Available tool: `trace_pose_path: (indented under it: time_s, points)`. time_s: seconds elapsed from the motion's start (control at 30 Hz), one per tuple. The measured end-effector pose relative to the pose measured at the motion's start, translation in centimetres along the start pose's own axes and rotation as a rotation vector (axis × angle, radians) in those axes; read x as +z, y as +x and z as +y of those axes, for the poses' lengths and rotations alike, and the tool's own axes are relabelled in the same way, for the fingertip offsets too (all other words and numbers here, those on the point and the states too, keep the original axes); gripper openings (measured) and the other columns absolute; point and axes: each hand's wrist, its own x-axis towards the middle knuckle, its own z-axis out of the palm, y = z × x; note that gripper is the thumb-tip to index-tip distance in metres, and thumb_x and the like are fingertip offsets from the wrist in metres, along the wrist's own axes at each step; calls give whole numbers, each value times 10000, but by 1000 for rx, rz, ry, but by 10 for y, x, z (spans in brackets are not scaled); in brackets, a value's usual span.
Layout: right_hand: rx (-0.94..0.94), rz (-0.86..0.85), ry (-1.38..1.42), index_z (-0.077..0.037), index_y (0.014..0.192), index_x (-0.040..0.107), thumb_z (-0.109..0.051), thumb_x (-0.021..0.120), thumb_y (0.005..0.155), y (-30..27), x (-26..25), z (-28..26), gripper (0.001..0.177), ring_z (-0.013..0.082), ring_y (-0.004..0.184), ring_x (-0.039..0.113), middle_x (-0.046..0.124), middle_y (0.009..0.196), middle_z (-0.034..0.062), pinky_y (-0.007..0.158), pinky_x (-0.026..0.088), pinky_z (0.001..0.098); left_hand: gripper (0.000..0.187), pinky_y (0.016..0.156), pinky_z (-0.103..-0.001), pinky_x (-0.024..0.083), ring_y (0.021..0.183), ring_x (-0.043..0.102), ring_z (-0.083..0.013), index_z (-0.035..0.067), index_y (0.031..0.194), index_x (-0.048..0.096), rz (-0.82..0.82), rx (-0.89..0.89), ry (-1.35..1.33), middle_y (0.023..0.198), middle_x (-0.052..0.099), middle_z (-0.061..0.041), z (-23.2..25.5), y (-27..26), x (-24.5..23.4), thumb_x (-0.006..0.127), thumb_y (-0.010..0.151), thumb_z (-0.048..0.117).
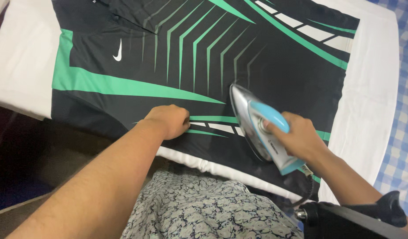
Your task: The person irons a black and green Nike jersey laid out on a white surface. They use a blue and white steam iron, moving it back and forth across the fabric while holding the garment steady with their left hand.
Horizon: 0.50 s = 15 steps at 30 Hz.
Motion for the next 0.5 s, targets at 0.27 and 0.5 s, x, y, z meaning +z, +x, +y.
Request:
trace_pose_path:
  time_s: [0.27, 0.5]
  points:
    - [-177, -61, -204, -99, 1072, 717, -626, 646, 865, -4, 10, 6, 570, 301, 637, 785, 764, 734, 196, 610, 619, 423, 303, 969, -473, 541, 1113, 683, -327, 159, 1171, 725, 5, -2, 6, 1175, 730, -104, -13, -2, 0, 556, 964, 300]
    - [-58, 59, 0, -16, 990, 704, -582, 641, 875, 8, 12, -17, 582, 266, 551, 733, 711, 676, 163, 530, 581, 403, 298, 974, -460, 539, 1114, 689, -311, 179, 1171, 727, 6, -27, -22, 1175, 736, -91, -21, -4, 2, 543, 966, 291]
